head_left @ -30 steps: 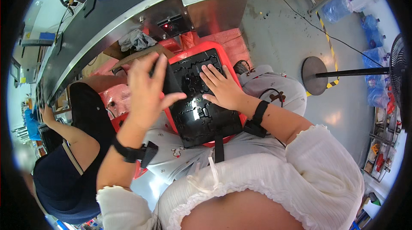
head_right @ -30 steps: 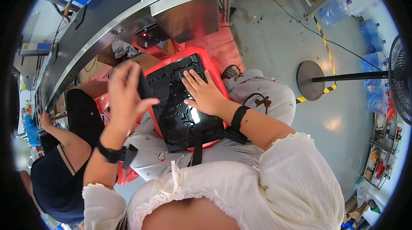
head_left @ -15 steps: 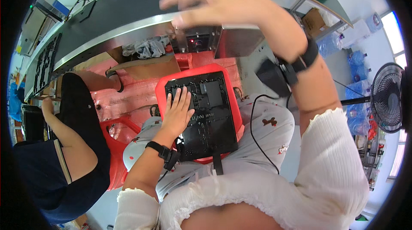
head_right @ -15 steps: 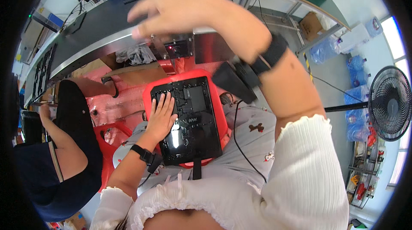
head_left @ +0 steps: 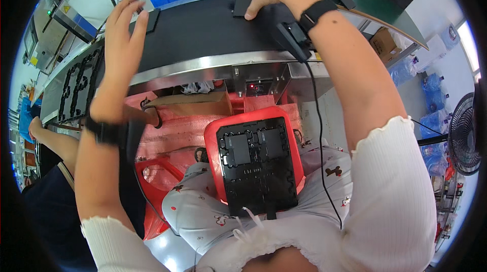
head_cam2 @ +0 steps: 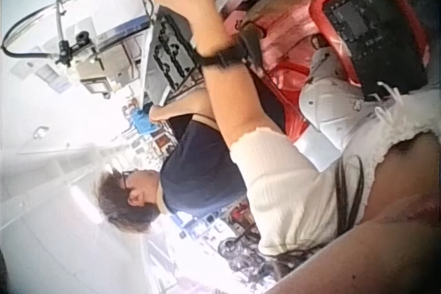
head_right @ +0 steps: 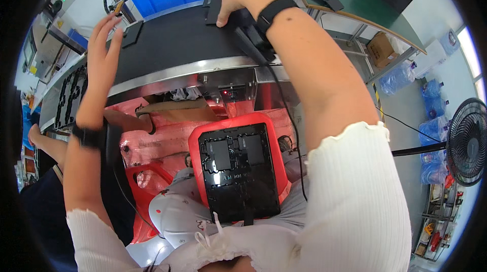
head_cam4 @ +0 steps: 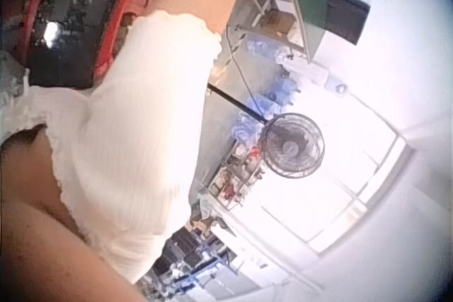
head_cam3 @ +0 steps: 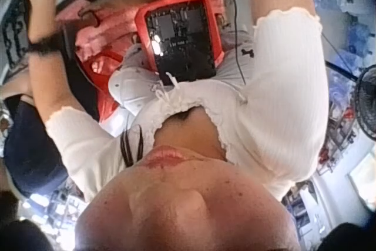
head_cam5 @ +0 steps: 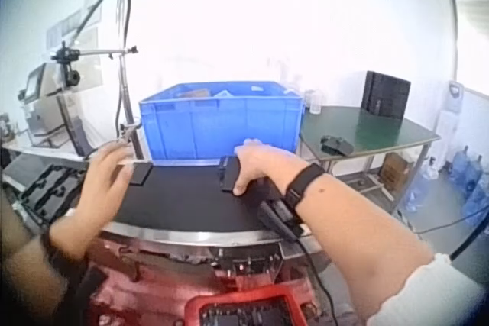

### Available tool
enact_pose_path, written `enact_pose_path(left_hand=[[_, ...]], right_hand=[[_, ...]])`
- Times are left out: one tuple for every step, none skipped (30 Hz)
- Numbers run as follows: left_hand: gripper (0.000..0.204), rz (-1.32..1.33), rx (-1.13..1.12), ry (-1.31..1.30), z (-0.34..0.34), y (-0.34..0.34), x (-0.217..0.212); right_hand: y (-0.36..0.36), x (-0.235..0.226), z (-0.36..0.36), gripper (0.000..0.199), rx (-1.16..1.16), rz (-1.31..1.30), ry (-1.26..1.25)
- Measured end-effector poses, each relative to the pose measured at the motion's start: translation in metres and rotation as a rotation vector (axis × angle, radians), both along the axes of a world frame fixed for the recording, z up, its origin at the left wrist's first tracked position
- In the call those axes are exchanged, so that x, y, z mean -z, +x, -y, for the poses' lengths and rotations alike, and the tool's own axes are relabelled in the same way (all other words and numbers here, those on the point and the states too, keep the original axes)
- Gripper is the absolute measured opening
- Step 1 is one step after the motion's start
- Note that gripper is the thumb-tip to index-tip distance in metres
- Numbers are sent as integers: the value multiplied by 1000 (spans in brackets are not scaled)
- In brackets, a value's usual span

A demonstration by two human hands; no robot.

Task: Manually assemble and check plastic electronic housing components on an assembly line.

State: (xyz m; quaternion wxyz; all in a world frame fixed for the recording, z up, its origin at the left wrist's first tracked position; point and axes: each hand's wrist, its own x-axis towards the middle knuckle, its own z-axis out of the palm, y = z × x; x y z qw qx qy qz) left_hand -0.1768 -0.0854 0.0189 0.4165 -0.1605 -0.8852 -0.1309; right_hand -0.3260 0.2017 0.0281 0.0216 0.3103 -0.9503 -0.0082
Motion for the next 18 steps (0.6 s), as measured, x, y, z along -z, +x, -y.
enact_pose_path(left_hand=[[37, 12, -29, -72, 12, -28, -3], [37, 4, -20, -72, 20, -51, -1], [46, 69, -87, -249, 26, -71, 5], [57, 200, -211, -442, 30, -85, 13], [57, 138, -141, -411, 32, -98, 21], [62, 515, -165, -338, 32, -111, 29], [68, 890, -144, -260, 29, -118, 39], [68, 877, -69, -229, 27, -123, 43], [61, 843, -47, -266, 22, -124, 43], [61, 824, -57, -305, 14, -121, 43], [62, 852, 0, -339, 7, -116, 35], [60, 775, 66, -301, -2, -103, 32], [57, 720, 100, -274, -14, -88, 28], [69, 941, 21, -328, -18, -71, 5], [70, 1016, -55, -343, -31, -58, -8], [70, 994, -203, -366, -50, -48, -4], [69, 955, -355, -391, -65, -41, -4], [69, 954, -354, -399, -74, -30, -5]], right_hand=[[9, -1, -5, 59, -24, -180, -39], [19, -4, -12, 53, -45, -362, -76], [31, -9, -18, 53, -36, -371, -71], [42, -15, -24, 43, -181, -405, -231], [55, -20, -30, 32, -328, -430, -385], [76, -20, -44, 25, -353, -448, -378], [103, -17, -62, 19, -405, -475, -387], [129, -14, -78, 18, -425, -323, -405], [157, -6, -94, 17, -465, -177, -448], [191, 10, -108, 18, -392, 91, -496], [219, 23, -123, 18, -338, 382, -578], [240, 48, -130, 17, -297, 507, -593], [262, 76, -133, 16, -278, 654, -648], [284, 102, -137, 17, -233, 748, -651], [304, 128, -138, 17, -168, 850, -629], [323, 152, -138, 18, -156, 881, -631], [338, 173, -136, 20, -79, 939, -538], [352, 190, -133, 20, -125, 910, -619]])
